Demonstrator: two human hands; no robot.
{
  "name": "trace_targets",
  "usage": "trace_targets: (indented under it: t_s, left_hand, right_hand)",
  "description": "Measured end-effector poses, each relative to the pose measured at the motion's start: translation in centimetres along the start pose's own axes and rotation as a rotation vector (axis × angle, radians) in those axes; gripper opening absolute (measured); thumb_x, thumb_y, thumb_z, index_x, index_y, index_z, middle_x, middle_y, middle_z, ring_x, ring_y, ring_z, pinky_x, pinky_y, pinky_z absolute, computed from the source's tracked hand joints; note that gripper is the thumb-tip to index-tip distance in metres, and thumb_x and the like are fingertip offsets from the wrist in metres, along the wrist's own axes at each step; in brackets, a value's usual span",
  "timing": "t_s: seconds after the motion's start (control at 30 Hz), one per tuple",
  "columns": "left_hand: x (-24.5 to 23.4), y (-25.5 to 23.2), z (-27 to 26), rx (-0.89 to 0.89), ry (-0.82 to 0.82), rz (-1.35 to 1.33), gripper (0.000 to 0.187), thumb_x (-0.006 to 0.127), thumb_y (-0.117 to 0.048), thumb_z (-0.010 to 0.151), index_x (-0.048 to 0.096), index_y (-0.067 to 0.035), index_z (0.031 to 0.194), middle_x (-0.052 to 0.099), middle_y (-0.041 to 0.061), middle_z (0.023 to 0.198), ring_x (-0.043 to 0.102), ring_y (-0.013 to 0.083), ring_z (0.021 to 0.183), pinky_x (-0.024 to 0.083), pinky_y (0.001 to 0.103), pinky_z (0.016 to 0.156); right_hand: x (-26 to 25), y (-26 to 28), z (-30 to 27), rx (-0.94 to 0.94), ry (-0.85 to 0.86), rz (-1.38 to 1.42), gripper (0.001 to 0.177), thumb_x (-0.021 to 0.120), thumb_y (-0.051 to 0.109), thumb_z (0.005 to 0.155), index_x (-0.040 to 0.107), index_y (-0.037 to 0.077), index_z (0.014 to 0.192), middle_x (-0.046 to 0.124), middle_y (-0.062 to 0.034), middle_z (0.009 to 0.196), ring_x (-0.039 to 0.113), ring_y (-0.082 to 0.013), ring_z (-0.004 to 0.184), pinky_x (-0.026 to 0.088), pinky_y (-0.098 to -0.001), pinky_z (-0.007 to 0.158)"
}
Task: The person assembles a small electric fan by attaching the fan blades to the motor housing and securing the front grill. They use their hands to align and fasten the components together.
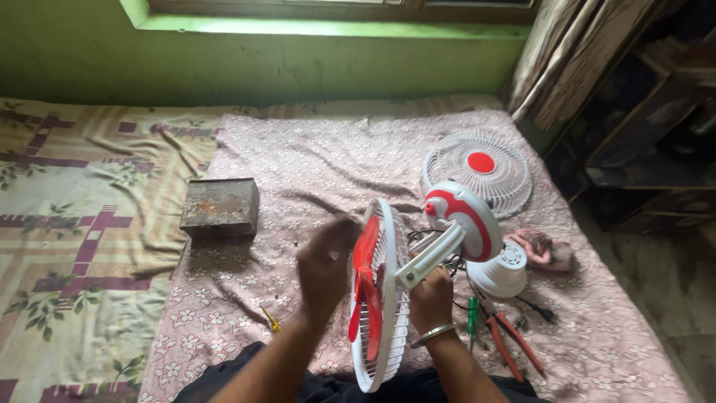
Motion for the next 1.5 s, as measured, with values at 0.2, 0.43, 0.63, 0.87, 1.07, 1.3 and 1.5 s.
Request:
trace_targets:
  t_s: [0.2,0.43,0.63,0.87,1.07,1.3,1.5]
  left_hand:
    - [4.1,-6.2,1.3,0.15,0.24,0.102,0.021,0.071,-0.008,0.094,0.071,-0.001,0.114,0.078,0.014,0.102,0.08,0.0216,0.093,0.063,0.033,0.079]
    - [2.4,-5.3,4.4,0.091,0.328,0.274,0.015,0.072,-0.009,0.091,0.077,-0.004,0.105,0.08,0.013,0.093,0.08,0.0203,0.079,0.065,0.033,0.072]
    - [2.1,-4.8,2.9,0.095,0.29,0.278,0.015,0.073,-0.011,0.09,0.077,-0.005,0.103,0.079,0.012,0.093,0.078,0.02,0.076,0.064,0.033,0.069]
    - [1.5,-6.4,1.9,0.219,0.219,0.371,0.017,0.074,-0.008,0.087,0.078,-0.004,0.103,0.078,0.014,0.088,0.076,0.0237,0.079,0.06,0.037,0.073]
    - [1.6,-3.4,1.8,0.133,0.255,0.346,0.013,0.074,-0.015,0.093,0.077,-0.007,0.104,0.079,0.01,0.087,0.079,0.0176,0.074,0.066,0.031,0.068]
    - [-1.4,-3.2,3.0,0.083,0.167,0.374,0.021,0.079,-0.017,0.09,0.078,-0.004,0.106,0.081,0.012,0.09,0.08,0.0164,0.075,0.065,0.03,0.069]
    - [-2.7,-3.1,2.9,-0.17,0.164,0.29,0.024,0.076,-0.016,0.089,0.076,-0.004,0.111,0.082,0.01,0.089,0.079,0.0135,0.07,0.064,0.028,0.062]
  right_hand:
    - [-0.1,1.8,0.1,0.107,0.105,0.051,0.034,0.061,0.029,0.093,0.075,0.001,0.105,0.07,-0.0242,0.094,0.066,-0.0421,0.092,0.053,-0.0522,0.082]
    - [-1.9,6.3,0.1,0.086,0.19,0.049,0.039,0.052,0.026,0.103,0.068,-0.002,0.126,0.068,-0.0267,0.125,0.065,-0.0402,0.115,0.05,-0.049,0.099]
    - [-11.0,12.5,4.4,0.096,-0.209,0.169,0.03,0.064,0.021,0.096,0.072,0.005,0.119,0.08,-0.0125,0.105,0.079,-0.0194,0.091,0.062,-0.0326,0.081]
    - [-6.5,12.6,10.1,0.263,0.302,0.307,0.022,0.077,0.016,0.087,0.081,0.006,0.106,0.084,-0.0077,0.092,0.078,-0.0135,0.08,0.06,-0.0263,0.069]
    - [-8.3,9.1,8.1,0.293,-0.188,0.702,0.019,0.068,0.011,0.094,0.072,0.001,0.11,0.08,-0.0118,0.101,0.08,-0.017,0.09,0.062,-0.0292,0.081]
    - [-9.6,4.6,1.5,0.394,-0.307,0.731,0.018,0.074,0.007,0.093,0.065,0.002,0.107,0.077,-0.0133,0.093,0.077,-0.019,0.08,0.067,-0.0299,0.074]
    - [-3.5,3.2,-1.0,0.506,0.065,0.703,0.018,0.077,0.008,0.087,0.078,0.005,0.105,0.081,-0.0085,0.092,0.078,-0.0156,0.081,0.064,-0.0278,0.073]
Point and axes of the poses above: each hand's wrist, its own z-axis towards the middle knuckle, its own x-axis out of the palm, y = z × x, the point moved 6 cm from there along z, towards the middle knuckle
